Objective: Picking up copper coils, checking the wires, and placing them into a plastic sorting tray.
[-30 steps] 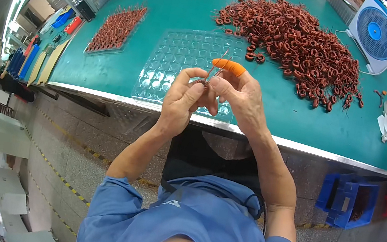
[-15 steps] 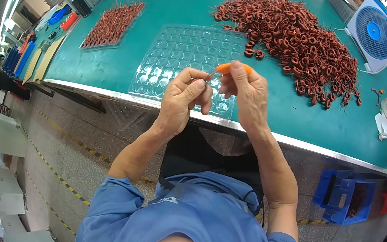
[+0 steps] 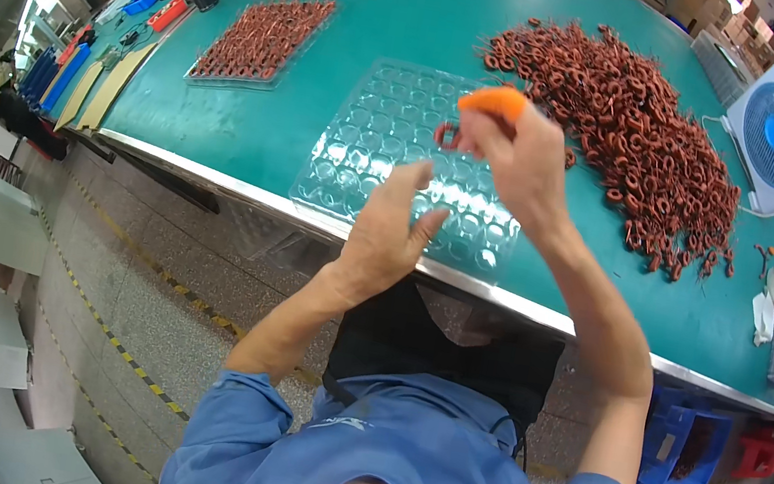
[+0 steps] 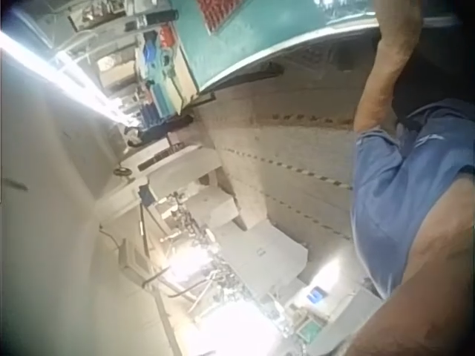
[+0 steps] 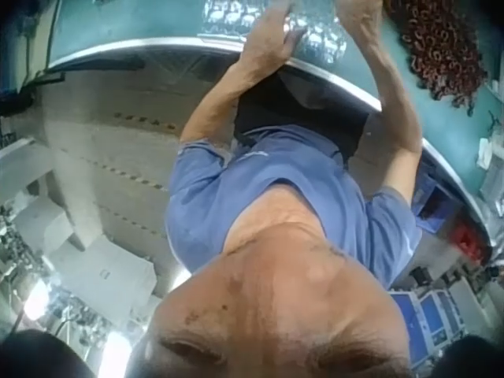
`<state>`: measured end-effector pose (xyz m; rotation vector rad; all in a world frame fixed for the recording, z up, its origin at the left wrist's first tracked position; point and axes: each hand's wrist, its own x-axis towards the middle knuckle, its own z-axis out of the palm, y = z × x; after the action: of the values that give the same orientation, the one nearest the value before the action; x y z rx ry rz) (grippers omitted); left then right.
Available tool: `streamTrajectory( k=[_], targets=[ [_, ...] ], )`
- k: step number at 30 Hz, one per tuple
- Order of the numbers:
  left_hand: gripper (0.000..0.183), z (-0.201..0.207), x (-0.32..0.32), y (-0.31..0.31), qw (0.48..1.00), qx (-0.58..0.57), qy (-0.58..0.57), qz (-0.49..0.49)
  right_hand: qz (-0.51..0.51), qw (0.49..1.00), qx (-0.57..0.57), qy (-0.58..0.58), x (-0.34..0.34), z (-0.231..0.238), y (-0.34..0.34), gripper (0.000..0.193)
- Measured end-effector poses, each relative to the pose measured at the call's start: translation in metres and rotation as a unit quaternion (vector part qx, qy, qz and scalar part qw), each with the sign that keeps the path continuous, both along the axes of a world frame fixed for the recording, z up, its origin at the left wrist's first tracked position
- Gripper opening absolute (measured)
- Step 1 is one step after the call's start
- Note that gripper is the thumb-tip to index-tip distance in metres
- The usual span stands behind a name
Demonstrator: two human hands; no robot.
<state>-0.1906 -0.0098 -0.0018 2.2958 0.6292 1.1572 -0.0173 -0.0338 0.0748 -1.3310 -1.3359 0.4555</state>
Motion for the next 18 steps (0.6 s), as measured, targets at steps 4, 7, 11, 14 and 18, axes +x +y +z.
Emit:
streamTrajectory(
  k=[4, 7, 11, 14, 18],
  targets=[
    [0.036, -0.028, -0.008, 0.001, 0.986, 0.103, 0.121, 0.041, 0.046, 0.998, 0.028, -0.032, 0.006, -0.008, 0.106, 0.018],
    [0.03, -0.029, -0.01, 0.0, 0.983, 0.13, 0.124, 0.042, 0.058, 0.997, 0.017, -0.057, 0.002, -0.021, 0.171, 0.017],
    [0.029, -0.03, -0.006, -0.002, 0.985, 0.134, 0.104, 0.038, 0.083, 0.988, -0.01, -0.127, 0.004, -0.055, 0.228, 0.017],
    [0.029, -0.031, -0.007, 0.001, 0.986, 0.124, 0.107, 0.03, 0.114, 0.968, -0.099, -0.199, 0.008, -0.061, 0.236, 0.02],
    [0.029, -0.03, -0.004, 0.005, 0.989, 0.103, 0.107, 0.018, 0.028, 0.943, 0.036, -0.328, 0.047, -0.041, 0.211, 0.037]
  ],
)
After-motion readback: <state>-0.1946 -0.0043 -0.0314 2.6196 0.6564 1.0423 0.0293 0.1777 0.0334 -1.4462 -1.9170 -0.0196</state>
